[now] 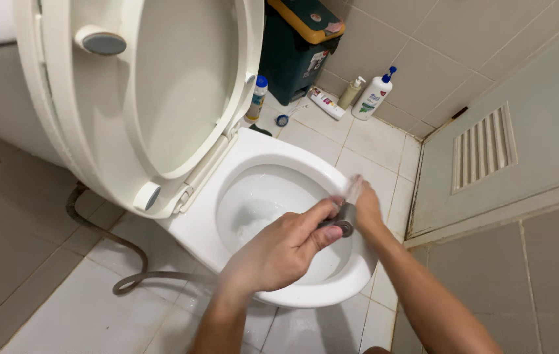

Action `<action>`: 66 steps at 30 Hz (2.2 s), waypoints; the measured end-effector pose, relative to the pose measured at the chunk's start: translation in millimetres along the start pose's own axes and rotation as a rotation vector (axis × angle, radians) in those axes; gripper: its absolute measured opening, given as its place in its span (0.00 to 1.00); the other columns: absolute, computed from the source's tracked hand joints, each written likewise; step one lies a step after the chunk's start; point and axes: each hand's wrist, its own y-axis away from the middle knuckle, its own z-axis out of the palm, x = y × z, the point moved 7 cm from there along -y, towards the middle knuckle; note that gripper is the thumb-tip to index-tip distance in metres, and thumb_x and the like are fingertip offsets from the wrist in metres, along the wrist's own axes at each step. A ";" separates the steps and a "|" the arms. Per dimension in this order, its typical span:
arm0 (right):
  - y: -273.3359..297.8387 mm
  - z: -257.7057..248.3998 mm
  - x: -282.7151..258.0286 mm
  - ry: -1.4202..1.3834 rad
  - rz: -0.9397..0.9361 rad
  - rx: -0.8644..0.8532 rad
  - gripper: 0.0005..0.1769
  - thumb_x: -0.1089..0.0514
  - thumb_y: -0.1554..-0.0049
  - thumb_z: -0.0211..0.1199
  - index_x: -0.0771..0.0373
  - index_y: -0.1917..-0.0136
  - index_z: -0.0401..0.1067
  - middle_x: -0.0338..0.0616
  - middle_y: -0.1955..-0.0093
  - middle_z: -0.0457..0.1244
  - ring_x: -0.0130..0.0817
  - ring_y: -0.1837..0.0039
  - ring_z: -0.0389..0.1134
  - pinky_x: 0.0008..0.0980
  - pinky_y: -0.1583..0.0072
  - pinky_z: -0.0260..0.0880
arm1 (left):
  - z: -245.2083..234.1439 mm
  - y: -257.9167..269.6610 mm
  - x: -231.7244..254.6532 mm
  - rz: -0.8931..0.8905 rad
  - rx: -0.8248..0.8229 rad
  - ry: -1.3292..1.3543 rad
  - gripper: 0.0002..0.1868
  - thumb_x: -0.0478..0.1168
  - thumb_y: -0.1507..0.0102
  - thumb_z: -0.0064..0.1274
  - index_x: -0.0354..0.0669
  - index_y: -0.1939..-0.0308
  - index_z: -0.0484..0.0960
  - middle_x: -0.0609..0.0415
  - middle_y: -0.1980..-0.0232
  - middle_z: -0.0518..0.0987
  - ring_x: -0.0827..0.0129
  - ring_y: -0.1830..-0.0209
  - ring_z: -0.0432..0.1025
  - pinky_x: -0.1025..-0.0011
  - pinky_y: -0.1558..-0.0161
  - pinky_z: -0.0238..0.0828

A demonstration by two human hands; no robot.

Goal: The person cleans a toilet using a handheld bidet sprayer and a toilet brush. They rinse the toilet seat, lid, and bowl with water, then scrub the interior of the bowl with the brush while continuing to spray water.

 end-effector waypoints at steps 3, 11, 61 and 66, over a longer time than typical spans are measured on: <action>61.0 -19.1 47.5 0.156 0.096 -0.085 0.20 0.54 0.38 0.53 0.72 0.41 0.64 0.69 0.46 0.66 0.63 0.44 0.70 0.51 0.41 0.69 | 13.5 7.2 -7.0 -0.139 -0.158 -0.046 0.16 0.50 0.30 0.43 0.42 0.49 0.72 0.39 0.65 0.82 0.43 0.61 0.76 0.55 0.60 0.69; 78.2 -30.7 15.6 0.159 0.206 -0.145 0.33 0.48 0.48 0.71 0.75 0.42 0.64 0.65 0.52 0.68 0.57 0.51 0.74 0.48 0.47 0.74 | 46.4 13.6 -12.8 -0.315 -0.480 -0.115 0.20 0.57 0.30 0.38 0.44 0.53 0.71 0.41 0.68 0.79 0.46 0.64 0.73 0.53 0.59 0.65; 256.6 81.4 -284.9 -0.089 -1.165 -0.282 0.19 0.65 0.47 0.58 0.78 0.43 0.67 0.73 0.34 0.57 0.63 0.29 0.55 0.50 0.33 0.63 | -119.0 202.0 25.2 -0.762 0.260 -0.306 0.25 0.58 0.32 0.39 0.47 0.43 0.76 0.41 0.63 0.82 0.51 0.59 0.76 0.58 0.55 0.68; 253.2 79.0 -295.6 -0.167 -1.264 -0.238 0.21 0.68 0.49 0.60 0.69 0.41 0.72 0.54 0.42 0.64 0.51 0.33 0.61 0.50 0.36 0.66 | -125.9 202.2 27.6 -0.837 0.212 -0.332 0.27 0.59 0.28 0.38 0.35 0.49 0.76 0.33 0.66 0.78 0.41 0.63 0.72 0.53 0.57 0.67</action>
